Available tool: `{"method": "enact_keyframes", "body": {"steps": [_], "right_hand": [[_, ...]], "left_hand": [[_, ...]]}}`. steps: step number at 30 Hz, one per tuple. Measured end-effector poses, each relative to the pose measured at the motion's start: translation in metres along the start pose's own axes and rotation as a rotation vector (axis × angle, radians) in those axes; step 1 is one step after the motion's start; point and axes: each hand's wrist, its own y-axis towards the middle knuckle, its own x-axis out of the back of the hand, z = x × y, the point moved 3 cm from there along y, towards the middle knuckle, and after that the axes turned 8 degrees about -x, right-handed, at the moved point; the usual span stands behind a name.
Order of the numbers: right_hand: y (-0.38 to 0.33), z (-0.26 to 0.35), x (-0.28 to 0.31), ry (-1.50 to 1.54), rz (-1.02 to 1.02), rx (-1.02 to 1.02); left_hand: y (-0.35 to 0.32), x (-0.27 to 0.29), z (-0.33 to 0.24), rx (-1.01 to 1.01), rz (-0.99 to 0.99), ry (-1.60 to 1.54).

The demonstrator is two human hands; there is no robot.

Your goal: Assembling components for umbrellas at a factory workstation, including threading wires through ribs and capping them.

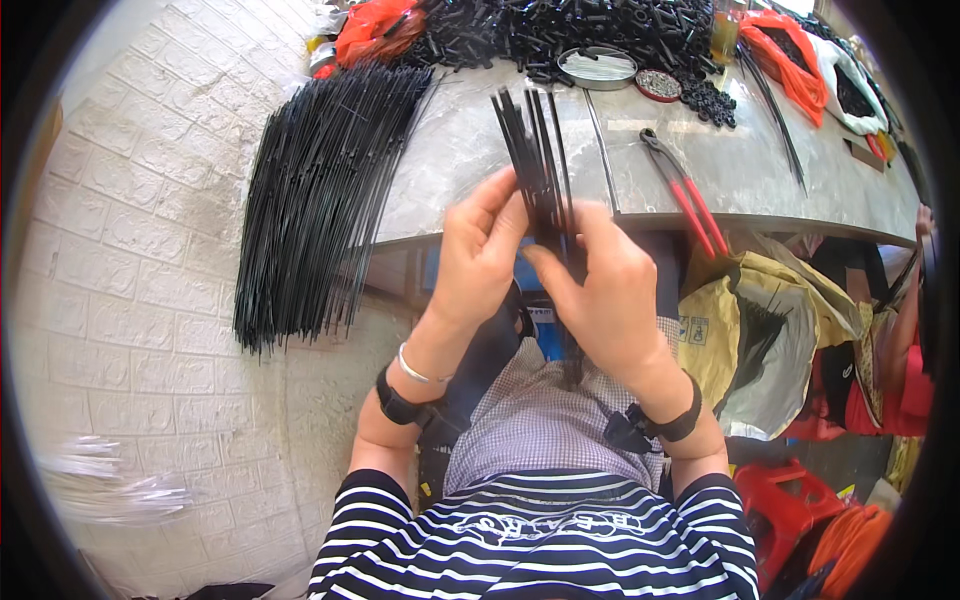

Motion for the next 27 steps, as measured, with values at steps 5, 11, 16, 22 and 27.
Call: {"method": "enact_keyframes", "body": {"steps": [5, 11, 16, 22, 27], "right_hand": [[-0.021, 0.017, 0.002, -0.197, 0.093, 0.019], [-0.024, 0.016, -0.006, 0.297, 0.235, -0.003], [-0.020, 0.003, -0.013, 0.525, 0.338, -0.463], [-0.015, 0.005, -0.014, 0.123, 0.182, 0.014], [-0.016, 0.001, -0.020, 0.289, 0.073, -0.042]], "left_hand": [[-0.022, 0.015, 0.015, 0.079, -0.090, -0.196], [-0.031, 0.017, 0.013, 0.031, -0.035, -0.270], [-0.038, 0.020, 0.015, 0.140, -0.120, -0.316], [-0.035, 0.019, 0.018, 0.051, -0.089, -0.317], [-0.036, 0.026, 0.022, 0.080, -0.066, -0.330]]}}
